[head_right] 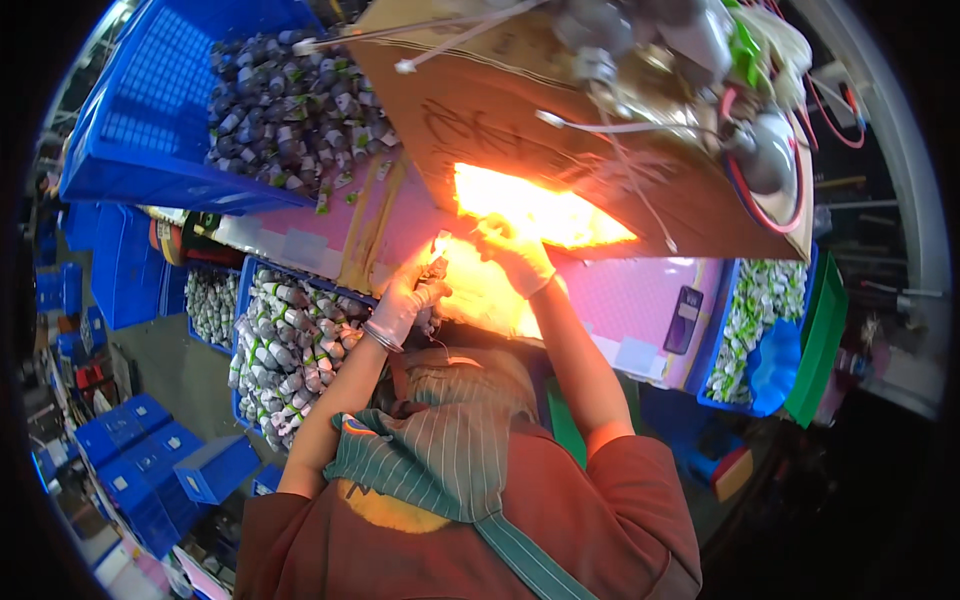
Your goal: Testing individual light bulbs in a specialized testing box and sorting them into crates.
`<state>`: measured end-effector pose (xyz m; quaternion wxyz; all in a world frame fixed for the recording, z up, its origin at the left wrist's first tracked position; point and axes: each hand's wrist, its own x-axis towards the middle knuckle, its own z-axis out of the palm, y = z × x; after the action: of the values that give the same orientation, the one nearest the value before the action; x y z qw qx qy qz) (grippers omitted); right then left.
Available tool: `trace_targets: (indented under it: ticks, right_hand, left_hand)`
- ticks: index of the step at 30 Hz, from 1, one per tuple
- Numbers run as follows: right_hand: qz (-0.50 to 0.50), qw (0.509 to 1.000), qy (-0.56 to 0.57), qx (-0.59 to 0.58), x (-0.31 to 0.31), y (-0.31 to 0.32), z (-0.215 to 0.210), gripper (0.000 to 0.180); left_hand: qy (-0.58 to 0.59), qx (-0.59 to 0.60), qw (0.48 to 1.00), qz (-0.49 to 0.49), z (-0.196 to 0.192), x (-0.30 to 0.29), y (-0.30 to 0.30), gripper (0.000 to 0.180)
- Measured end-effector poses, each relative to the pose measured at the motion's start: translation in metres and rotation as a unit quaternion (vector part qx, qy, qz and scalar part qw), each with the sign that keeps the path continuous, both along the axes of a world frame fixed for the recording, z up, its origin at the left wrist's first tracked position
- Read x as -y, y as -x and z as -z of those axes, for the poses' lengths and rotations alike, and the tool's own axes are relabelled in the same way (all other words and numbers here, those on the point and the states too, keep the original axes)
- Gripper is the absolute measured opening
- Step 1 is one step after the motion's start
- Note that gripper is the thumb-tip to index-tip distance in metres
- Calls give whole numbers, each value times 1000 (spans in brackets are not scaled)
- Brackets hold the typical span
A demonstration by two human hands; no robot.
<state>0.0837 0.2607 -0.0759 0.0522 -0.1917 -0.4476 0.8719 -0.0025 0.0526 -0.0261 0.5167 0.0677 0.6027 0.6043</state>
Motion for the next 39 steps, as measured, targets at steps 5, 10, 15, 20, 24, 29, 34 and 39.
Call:
trace_targets:
  ticks: [5,10,15,20,24,29,34,39]
  right_hand:
    - [-1,999,-47,7,34,-18,-42,19]
    - [2,994,-108,26,32,-30,-51,27]
    - [63,994,-86,33,39,-36,-43,26]
    - [148,989,-14,-23,48,-33,-23,18]
    - [164,984,56,-40,52,-39,-11,17]
    - [145,987,-32,55,35,-66,7,25]
    - [111,772,-567,267,-39,-125,48,19]
    - [92,637,-715,274,-81,-147,80,22]
  left_hand:
    - [36,46,997,58,-15,-14,-11,37]
    - [51,13,995,82,-21,-23,-19,38]
    - [66,-42,993,84,-9,-31,-30,37]
    - [4,-430,901,53,11,-41,-42,39]
    - [56,-485,868,92,18,-39,-47,41]
    - [68,-344,933,85,22,-40,-53,38]
    - [84,-96,992,18,18,-41,-49,32]
    - [111,-50,992,36,9,-39,-45,24]
